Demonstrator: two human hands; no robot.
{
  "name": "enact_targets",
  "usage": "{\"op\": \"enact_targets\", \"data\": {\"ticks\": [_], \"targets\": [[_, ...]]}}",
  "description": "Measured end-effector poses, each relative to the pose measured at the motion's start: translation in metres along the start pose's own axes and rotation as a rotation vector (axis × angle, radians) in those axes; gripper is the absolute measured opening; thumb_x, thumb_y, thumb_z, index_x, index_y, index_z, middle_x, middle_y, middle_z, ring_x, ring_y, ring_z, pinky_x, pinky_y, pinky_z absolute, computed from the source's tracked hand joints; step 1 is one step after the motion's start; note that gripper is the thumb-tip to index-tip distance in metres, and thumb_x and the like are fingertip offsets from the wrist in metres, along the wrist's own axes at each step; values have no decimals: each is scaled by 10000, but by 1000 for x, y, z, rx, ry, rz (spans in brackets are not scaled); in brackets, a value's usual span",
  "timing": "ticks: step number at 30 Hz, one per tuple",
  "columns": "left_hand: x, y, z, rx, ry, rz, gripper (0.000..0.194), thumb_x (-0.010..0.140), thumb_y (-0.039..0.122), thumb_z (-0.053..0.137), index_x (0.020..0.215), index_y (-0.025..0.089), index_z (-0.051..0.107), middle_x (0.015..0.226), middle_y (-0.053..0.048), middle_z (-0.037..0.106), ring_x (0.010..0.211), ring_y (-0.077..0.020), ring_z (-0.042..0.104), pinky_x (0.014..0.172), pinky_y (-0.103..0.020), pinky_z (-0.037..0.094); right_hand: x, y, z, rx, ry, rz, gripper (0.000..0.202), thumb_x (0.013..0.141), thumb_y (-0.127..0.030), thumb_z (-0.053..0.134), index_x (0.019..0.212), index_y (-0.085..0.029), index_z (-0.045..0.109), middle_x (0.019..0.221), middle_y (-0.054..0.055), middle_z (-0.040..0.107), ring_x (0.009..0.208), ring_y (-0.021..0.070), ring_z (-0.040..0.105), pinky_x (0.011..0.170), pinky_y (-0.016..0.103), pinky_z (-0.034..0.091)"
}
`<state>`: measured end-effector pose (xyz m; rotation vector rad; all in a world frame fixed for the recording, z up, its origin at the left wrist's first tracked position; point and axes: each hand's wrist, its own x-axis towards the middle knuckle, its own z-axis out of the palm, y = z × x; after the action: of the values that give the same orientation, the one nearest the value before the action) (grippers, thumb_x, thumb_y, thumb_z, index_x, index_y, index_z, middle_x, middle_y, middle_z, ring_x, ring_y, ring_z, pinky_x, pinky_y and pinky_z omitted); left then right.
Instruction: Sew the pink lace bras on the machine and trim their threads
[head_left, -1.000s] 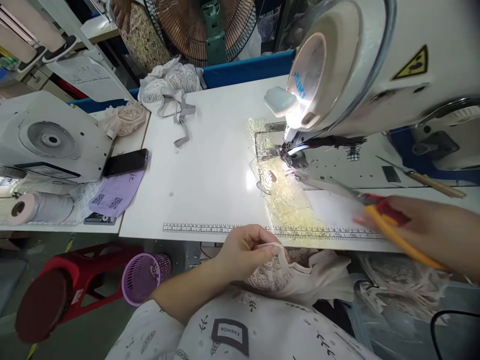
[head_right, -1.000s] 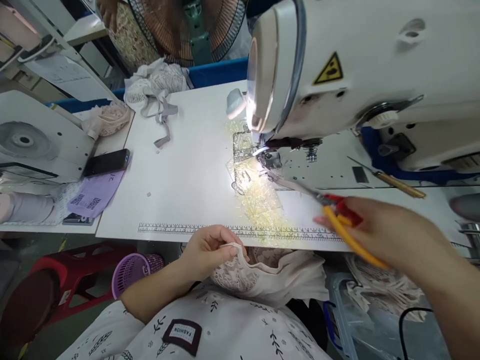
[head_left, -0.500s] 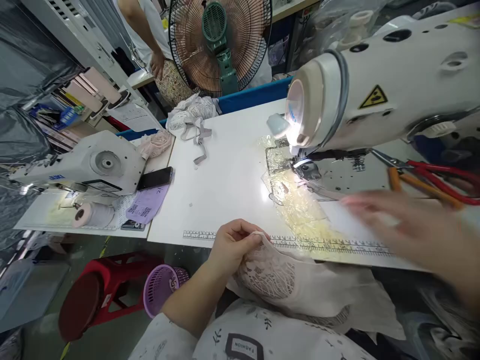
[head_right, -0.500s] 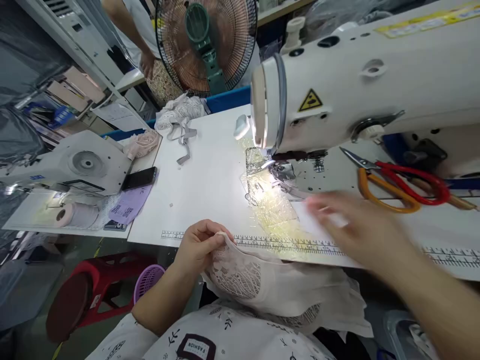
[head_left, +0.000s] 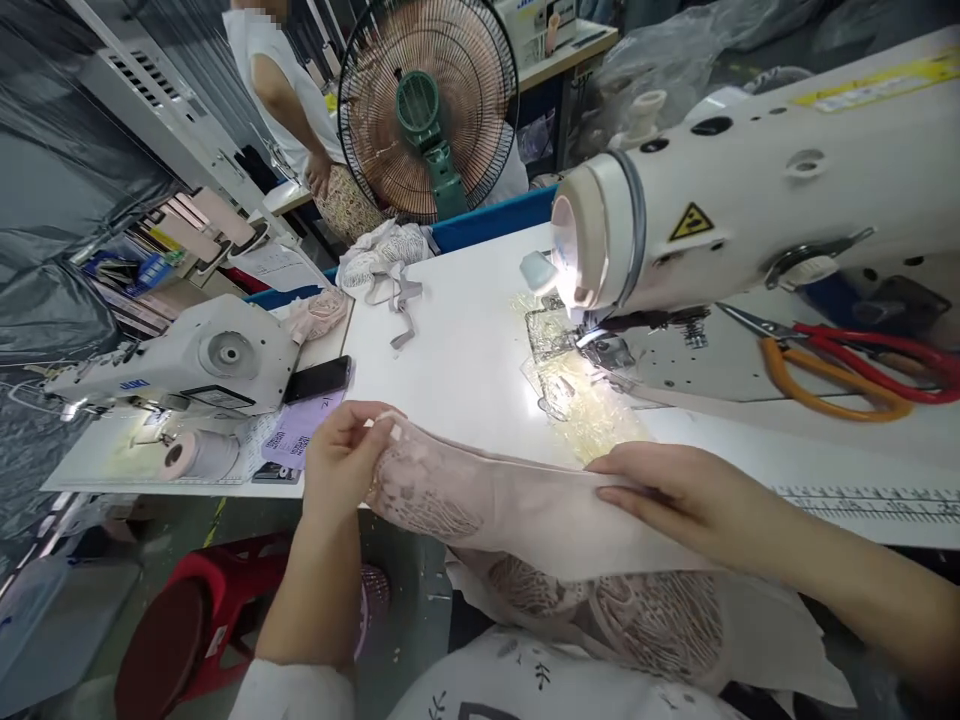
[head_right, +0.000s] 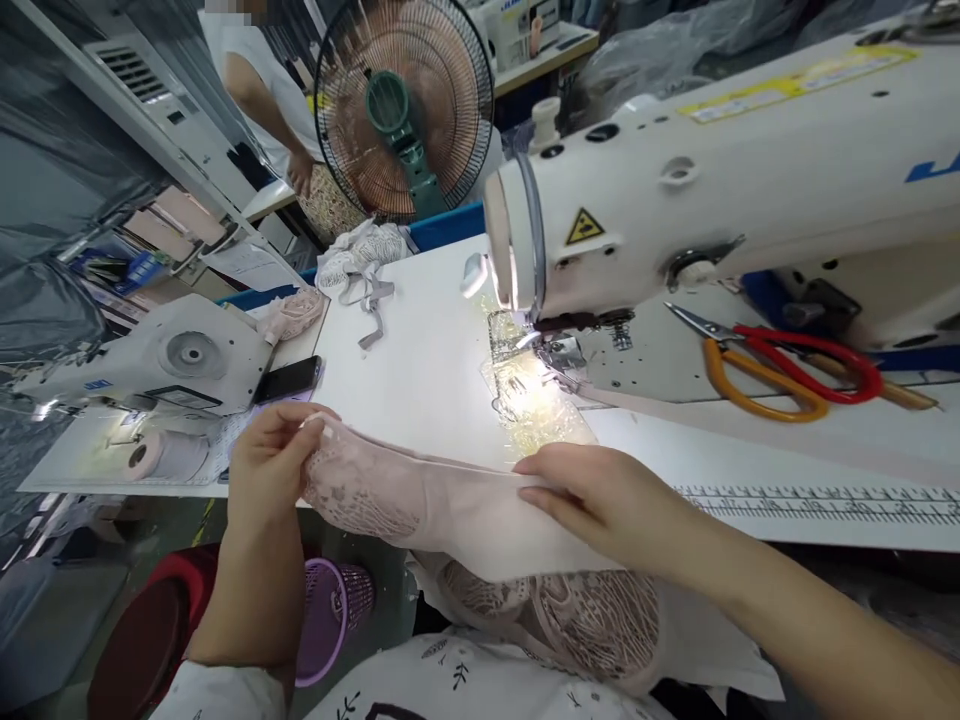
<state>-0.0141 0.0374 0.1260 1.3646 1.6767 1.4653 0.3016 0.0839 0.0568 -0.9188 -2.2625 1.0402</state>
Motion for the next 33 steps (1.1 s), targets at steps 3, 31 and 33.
{"op": "enact_targets", "data": {"ticks": [3,31,33], "targets": [[32,-12,-7,41,4,-104,259,637,348,788,715,149,643,620,8,641,515,-94,522,500,-197,424,8,22,-5,-10,18,55,323,879,-490,487,858,-257,709,796,57,716,721,242,657,596,354,495],[67,-3,-56,-54,-69,-492,430,463,366,871,690,181,556,563,44,584,465,-98,507,435,-185,407,12,5,2,484,356,461,317,746,-505,567,768,-197,638,645,-9,521,622,148,464,600,273,390],[69,2,-62,-29,-80,-468,417,491,388,854,695,186,551,597,40,587,485,-101,505,451,-193,406,12,-2,0,519,321,450,307,747,-503,551,744,-203,613,626,-19,492,595,137,445,573,262,384]]}}
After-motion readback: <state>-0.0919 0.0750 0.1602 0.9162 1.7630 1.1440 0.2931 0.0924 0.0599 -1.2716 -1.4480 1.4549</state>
